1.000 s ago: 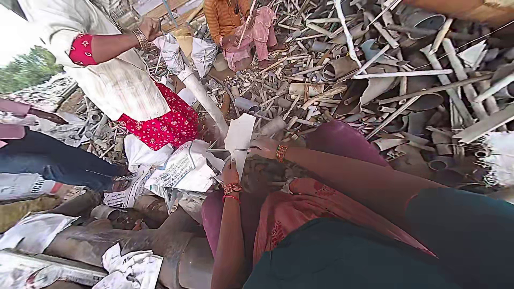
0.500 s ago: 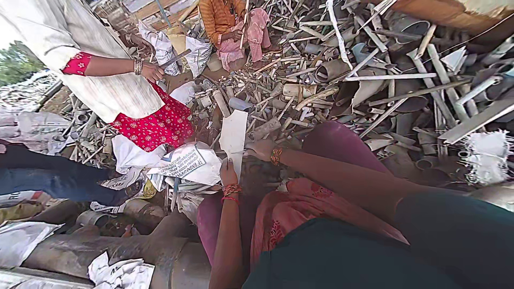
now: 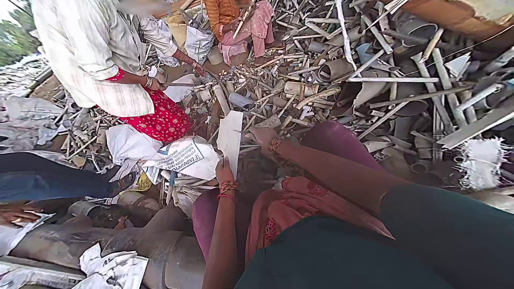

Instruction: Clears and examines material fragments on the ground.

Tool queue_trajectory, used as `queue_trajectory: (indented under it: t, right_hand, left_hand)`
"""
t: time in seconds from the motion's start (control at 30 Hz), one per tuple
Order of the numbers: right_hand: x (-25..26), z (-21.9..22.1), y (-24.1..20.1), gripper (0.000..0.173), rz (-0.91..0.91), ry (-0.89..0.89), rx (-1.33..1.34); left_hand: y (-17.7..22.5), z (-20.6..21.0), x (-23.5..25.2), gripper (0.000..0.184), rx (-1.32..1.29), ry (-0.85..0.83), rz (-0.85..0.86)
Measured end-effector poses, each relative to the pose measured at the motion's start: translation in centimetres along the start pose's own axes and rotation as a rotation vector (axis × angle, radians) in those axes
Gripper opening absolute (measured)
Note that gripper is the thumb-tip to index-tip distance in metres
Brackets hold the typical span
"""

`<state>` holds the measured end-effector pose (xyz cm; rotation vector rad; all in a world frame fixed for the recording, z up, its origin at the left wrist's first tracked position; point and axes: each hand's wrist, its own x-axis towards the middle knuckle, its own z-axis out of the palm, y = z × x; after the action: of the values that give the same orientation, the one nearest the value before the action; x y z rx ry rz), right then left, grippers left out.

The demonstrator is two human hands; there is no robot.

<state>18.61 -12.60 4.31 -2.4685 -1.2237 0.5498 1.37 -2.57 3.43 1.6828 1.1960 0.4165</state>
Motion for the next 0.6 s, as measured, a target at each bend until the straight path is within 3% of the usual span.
queue_trajectory:
  t: [0.13,0.33,0.43,0.53,0.6]
  right_hand:
    - [-1.6,1.2,-2.2,0.054,-0.166,-0.202,-0.076]
    - [1.2,-0.6,0.9,0.052,0.050,0.034,-0.005]
    - [0.3,0.0,0.1,0.054,0.052,-0.021,0.039]
    - [-1.1,1.1,-1.6,0.057,-0.105,-0.191,-0.017]
    - [-0.8,0.8,-1.5,0.055,-0.097,-0.158,-0.043]
  left_hand:
    - [0.0,0.1,0.4,0.034,0.006,0.014,0.005]
    - [-0.5,0.1,0.5,0.034,0.013,-0.010,-0.001]
    - [-0.9,0.5,0.5,0.034,0.022,-0.029,0.011]
    - [-0.9,0.7,0.8,0.035,0.111,-0.031,0.024]
    - [-0.8,0.7,0.8,0.034,0.141,-0.009,0.034]
